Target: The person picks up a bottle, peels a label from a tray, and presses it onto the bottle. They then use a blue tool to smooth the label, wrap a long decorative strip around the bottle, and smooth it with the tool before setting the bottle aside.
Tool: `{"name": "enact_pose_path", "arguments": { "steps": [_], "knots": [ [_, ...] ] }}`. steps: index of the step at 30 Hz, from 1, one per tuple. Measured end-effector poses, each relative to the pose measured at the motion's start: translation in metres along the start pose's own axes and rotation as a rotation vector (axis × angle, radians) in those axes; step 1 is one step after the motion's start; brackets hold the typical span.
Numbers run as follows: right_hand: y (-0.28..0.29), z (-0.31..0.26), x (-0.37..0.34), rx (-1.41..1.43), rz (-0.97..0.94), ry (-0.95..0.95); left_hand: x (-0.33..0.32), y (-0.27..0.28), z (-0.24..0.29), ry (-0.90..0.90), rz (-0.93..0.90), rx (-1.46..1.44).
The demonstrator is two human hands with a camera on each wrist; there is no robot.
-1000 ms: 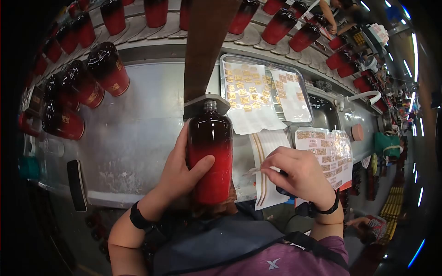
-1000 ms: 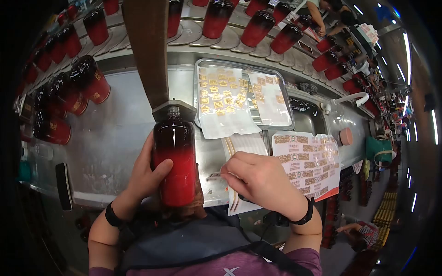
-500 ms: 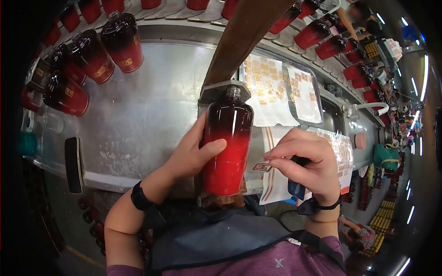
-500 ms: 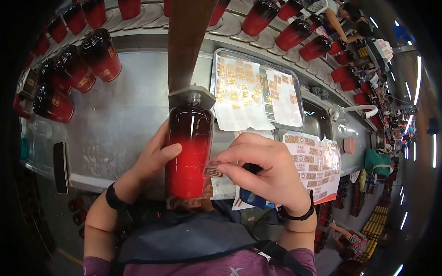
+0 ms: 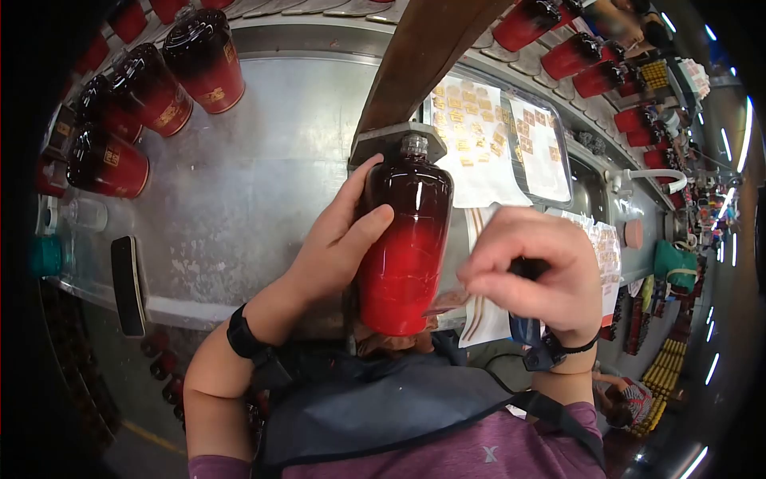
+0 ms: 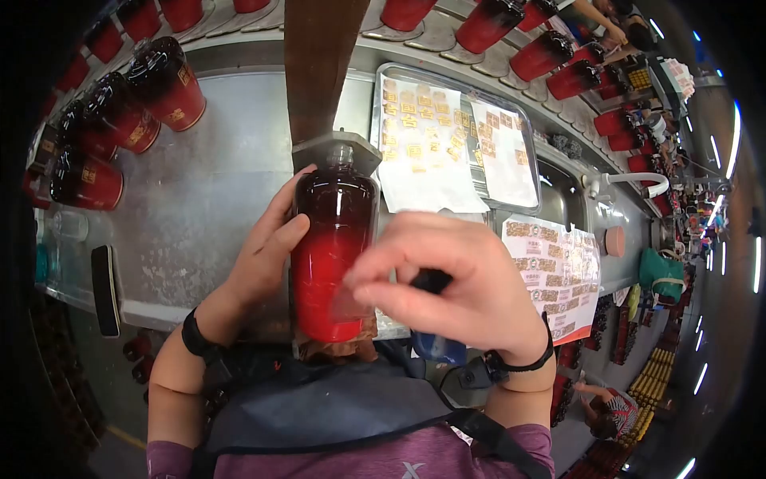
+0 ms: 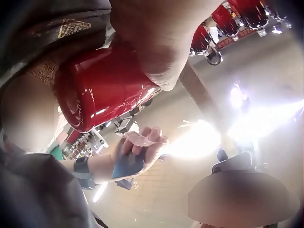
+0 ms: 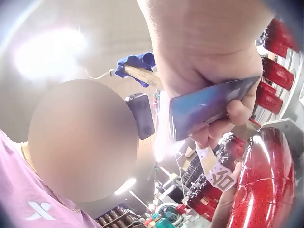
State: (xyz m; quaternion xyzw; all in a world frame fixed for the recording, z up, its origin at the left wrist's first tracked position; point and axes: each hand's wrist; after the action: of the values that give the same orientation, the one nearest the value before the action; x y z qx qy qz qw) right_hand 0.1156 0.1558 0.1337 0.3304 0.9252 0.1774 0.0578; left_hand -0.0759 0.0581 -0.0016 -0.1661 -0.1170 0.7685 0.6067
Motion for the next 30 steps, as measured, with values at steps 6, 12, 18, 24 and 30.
{"name": "enact_pose_path", "arguments": {
  "steps": [6, 12, 18, 24, 30],
  "knots": [
    [-0.014, 0.036, 0.025, 0.059, 0.111, -0.203, -0.001, -0.001, 0.005, 0.024, 0.054, -0.026],
    [-0.019, 0.040, 0.034, 0.007, 0.121, -0.150, -0.005, 0.001, 0.006, -0.120, 0.001, 0.271],
    [-0.021, 0.038, 0.035, -0.100, 0.123, -0.096, -0.004, 0.005, -0.001, -0.153, -0.004, 0.368],
    [-0.025, 0.040, 0.038, -0.137, 0.134, -0.043, -0.003, 0.009, 0.001, -0.152, -0.029, 0.336],
    [-0.026, 0.043, 0.037, -0.122, 0.152, -0.032, -0.003, 0.008, 0.001, -0.160, -0.030, 0.340]
  ]
}}
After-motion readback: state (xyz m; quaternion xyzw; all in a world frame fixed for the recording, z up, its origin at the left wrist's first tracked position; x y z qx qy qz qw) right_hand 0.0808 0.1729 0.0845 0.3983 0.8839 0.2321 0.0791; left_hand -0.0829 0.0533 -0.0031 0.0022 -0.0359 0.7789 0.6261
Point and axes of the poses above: each hand's wrist, its own x-axis towards the middle knuckle, its own y-axis out of the back of the hand, z = x × y, and after that the axes turned 9 degrees about z, right-handed
